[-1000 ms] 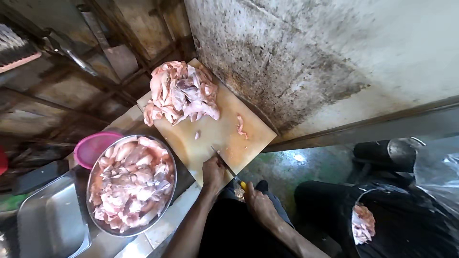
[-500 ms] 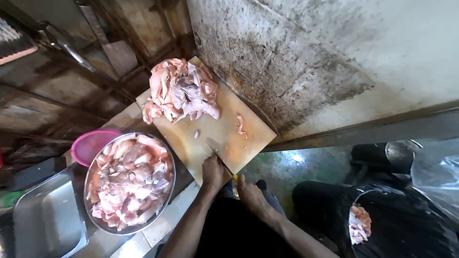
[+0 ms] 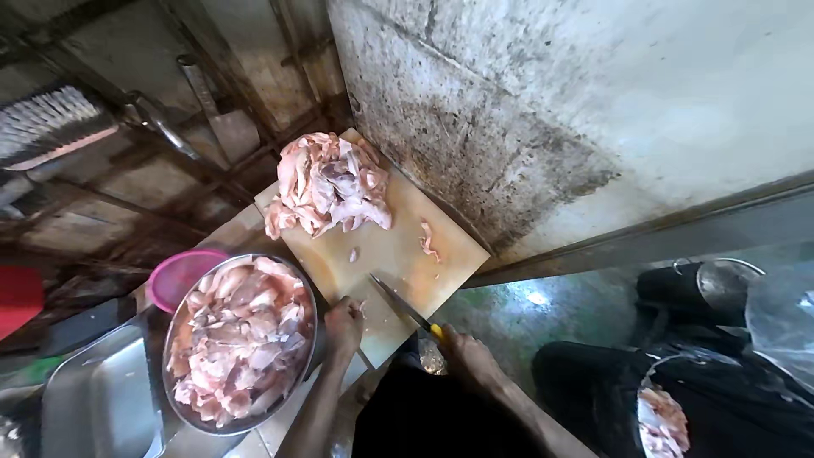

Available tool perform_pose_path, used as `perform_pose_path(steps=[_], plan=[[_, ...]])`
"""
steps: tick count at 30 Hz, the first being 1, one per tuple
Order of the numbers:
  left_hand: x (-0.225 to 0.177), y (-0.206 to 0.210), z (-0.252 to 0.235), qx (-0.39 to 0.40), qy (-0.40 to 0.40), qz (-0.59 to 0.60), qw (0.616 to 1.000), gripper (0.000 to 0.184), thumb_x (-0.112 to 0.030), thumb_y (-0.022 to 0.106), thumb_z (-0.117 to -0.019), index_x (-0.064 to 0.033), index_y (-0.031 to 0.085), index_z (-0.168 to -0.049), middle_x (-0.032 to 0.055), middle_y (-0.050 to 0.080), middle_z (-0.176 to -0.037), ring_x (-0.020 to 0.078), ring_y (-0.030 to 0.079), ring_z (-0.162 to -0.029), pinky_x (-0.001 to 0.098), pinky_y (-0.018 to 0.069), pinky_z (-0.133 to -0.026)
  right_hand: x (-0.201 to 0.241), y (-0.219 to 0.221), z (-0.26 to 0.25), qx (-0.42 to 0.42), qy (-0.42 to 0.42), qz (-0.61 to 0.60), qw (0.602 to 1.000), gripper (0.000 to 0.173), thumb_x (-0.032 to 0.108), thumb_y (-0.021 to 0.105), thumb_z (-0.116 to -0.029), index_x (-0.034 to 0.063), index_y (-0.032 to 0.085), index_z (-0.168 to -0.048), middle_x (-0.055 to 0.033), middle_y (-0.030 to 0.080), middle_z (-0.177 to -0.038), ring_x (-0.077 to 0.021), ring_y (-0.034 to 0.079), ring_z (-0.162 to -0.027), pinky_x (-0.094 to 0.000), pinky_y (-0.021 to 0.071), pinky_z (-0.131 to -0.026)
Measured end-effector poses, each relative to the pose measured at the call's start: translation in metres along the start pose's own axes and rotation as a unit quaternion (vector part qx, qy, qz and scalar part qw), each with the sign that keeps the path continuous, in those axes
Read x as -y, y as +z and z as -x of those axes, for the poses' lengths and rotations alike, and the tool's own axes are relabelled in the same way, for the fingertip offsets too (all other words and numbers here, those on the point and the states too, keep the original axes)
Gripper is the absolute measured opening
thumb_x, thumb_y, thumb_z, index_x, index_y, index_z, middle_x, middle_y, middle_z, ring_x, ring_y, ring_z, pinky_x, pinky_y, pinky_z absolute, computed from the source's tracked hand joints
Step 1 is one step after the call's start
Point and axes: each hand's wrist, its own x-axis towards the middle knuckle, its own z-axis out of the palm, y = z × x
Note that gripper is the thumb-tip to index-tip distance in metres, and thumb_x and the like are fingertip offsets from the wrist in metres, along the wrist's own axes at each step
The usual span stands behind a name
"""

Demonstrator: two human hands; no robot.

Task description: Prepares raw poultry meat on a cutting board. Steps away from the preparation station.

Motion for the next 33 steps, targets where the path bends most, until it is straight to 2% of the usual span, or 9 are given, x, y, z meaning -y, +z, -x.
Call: perform_pose_path(steps=[6,12,15,18,21,23,26,30,33], plan=[[-0.006,-0.030,0.004,-0.087,0.022,0.077,0.993,0.013,-0.015,0.070,-0.0931,-0.0081,0.072,-0.103,0.0063,0.074,-0.092,0.0177,0.073,-0.081,0.0420,0.0618,-0.080,-0.014,-0.018,0.015,-0.185,-0.098,-0.049,0.977,0.042,0.046,0.049,-0.1038,0.0144,0.061,-0.128,-0.0119,0.071,-0.086,-0.0322,0.072,-0.079,-0.0543,0.0583,-0.071],[-0.071,-0.044,-0.012,-0.110,0.133,0.187,0.967,0.009,-0.011,0.072,-0.0939,-0.0047,0.070,-0.100,0.0065,0.071,-0.084,0.0175,0.071,-0.071,0.0413,0.0624,-0.071,-0.018,-0.035,0.034,-0.284,-0.124,-0.086,0.947,0.039,0.045,0.053,-0.1024,0.0141,0.066,-0.123,-0.0067,0.069,-0.078,-0.0265,0.070,-0.068,-0.0499,0.0580,-0.062],[-0.107,-0.019,-0.040,-0.034,0.212,0.249,0.944,0.016,-0.009,0.062,-0.1015,-0.0028,0.070,-0.114,0.0110,0.073,-0.107,0.0199,0.074,-0.089,0.0420,0.0643,-0.084,-0.017,-0.037,0.045,-0.310,-0.133,-0.123,0.933,0.037,0.043,0.056,-0.1018,0.0126,0.066,-0.120,-0.0048,0.069,-0.077,-0.0224,0.068,-0.066,-0.0461,0.0582,-0.060],[-0.133,0.005,-0.066,0.074,0.280,0.151,0.945,0.029,-0.012,0.056,-0.1040,-0.0026,0.068,-0.128,0.0181,0.066,-0.132,0.0303,0.064,-0.121,0.0499,0.0501,-0.108,-0.014,-0.040,0.052,-0.325,-0.138,-0.150,0.924,0.036,0.041,0.056,-0.1016,0.0114,0.066,-0.118,-0.0028,0.068,-0.077,-0.0186,0.067,-0.065,-0.0423,0.0582,-0.060],[-0.150,0.003,-0.059,0.066,0.265,0.178,0.945,0.026,-0.014,0.055,-0.1045,-0.0031,0.071,-0.122,0.0154,0.071,-0.121,0.0275,0.067,-0.115,0.0479,0.0523,-0.104,-0.011,-0.044,0.056,-0.319,-0.135,-0.174,0.922,0.034,0.041,0.057,-0.1011,0.0117,0.066,-0.118,-0.0016,0.067,-0.076,-0.0167,0.066,-0.063,-0.0408,0.0581,-0.058],[-0.152,0.003,-0.045,0.173,0.199,0.384,0.885,0.038,-0.017,0.036,-0.1108,0.0004,0.067,-0.125,0.0130,0.073,-0.112,0.0198,0.070,-0.099,0.0379,0.0583,-0.090,-0.012,-0.044,0.055,-0.312,-0.130,-0.197,0.920,0.034,0.040,0.057,-0.1011,0.0113,0.066,-0.118,-0.0020,0.067,-0.074,-0.0169,0.065,-0.062,-0.0416,0.0579,-0.058],[-0.142,0.014,-0.025,0.324,0.095,0.553,0.762,0.055,-0.029,0.019,-0.1141,0.0043,0.060,-0.130,0.0193,0.072,-0.114,0.0267,0.073,-0.093,0.0424,0.0604,-0.082,-0.009,-0.039,0.050,-0.304,-0.114,-0.215,0.921,0.034,0.040,0.057,-0.1012,0.0111,0.065,-0.118,-0.0017,0.066,-0.073,-0.0173,0.065,-0.062,-0.0421,0.0574,-0.058],[-0.105,0.030,-0.023,0.163,0.050,0.605,0.778,0.032,-0.009,0.038,-0.1096,0.0089,0.065,-0.116,0.0174,0.072,-0.108,0.0235,0.071,-0.098,0.0388,0.0586,-0.092,-0.012,-0.037,0.038,-0.281,-0.110,-0.241,0.922,0.034,0.038,0.057,-0.1018,0.0100,0.065,-0.119,-0.0022,0.066,-0.075,-0.0165,0.065,-0.063,-0.0403,0.0577,-0.060],[-0.069,0.027,-0.035,0.008,0.017,0.585,0.811,0.024,-0.008,0.049,-0.1066,0.0084,0.065,-0.114,0.0185,0.072,-0.104,0.0241,0.071,-0.095,0.0394,0.0581,-0.088,-0.029,-0.038,0.036,-0.282,-0.099,-0.225,0.927,0.034,0.039,0.057,-0.1020,0.0112,0.064,-0.120,-0.0009,0.066,-0.075,-0.0158,0.065,-0.062,-0.0393,0.0576,-0.060]])
